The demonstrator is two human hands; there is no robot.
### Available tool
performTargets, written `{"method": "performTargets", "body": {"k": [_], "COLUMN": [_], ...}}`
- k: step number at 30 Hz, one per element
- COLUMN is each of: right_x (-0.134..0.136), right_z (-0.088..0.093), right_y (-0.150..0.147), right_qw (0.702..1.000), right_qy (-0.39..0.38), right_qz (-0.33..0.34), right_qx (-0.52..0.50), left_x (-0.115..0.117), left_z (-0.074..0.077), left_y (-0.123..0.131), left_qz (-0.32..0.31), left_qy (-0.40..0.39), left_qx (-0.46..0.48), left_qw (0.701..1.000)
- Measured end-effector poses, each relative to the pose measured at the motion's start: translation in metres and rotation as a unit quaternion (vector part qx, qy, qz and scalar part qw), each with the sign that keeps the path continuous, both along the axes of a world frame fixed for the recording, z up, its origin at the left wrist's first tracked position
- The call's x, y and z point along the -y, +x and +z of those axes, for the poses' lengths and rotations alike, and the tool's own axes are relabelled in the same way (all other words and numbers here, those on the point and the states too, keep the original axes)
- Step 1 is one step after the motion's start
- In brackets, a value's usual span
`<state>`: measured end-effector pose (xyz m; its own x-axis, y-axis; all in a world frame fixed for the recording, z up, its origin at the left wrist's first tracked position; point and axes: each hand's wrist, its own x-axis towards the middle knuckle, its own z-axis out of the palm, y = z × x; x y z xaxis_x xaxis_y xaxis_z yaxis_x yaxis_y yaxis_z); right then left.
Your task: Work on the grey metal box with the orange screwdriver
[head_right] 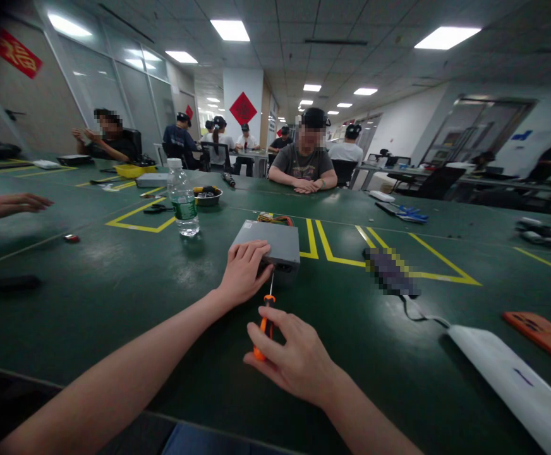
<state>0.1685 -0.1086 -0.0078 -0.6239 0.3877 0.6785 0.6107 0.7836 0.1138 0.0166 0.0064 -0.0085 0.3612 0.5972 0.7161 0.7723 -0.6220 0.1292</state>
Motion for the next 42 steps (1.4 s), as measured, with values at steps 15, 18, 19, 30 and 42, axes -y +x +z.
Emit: {"method": "performTargets", "body": {"k": [15, 18, 19, 30, 42], "right_x": [-0.004, -0.003, -0.002, -0.006, -0.008], "right_z": [-0.003, -0.004, -0.004, -0.002, -0.006], "right_y": [0.005, 0.006, 0.006, 0.004, 0.008], "right_qw": [0.996, 0.995, 0.996, 0.995, 0.996], "right_qy": [0.034, 0.019, 0.012, 0.092, 0.074], "right_qz": [0.004, 0.007, 0.007, -0.017, -0.049], "right_qx": [-0.084, -0.094, -0.084, -0.043, -0.03], "left_x": [0.0, 0.0, 0.0, 0.0, 0.0], "left_z": [0.001, 0.001, 0.0, 0.0, -0.001], "left_y": [0.0, 0.0, 0.0, 0.0, 0.0], "left_qz": [-0.004, -0.003, -0.002, 0.001, 0.002], "left_qy": [-0.004, -0.004, -0.004, 0.001, -0.002], "left_qx": [-0.002, -0.005, -0.006, -0.009, -0.009], "left_qw": [1.0, 1.0, 1.0, 1.0, 1.0]}}
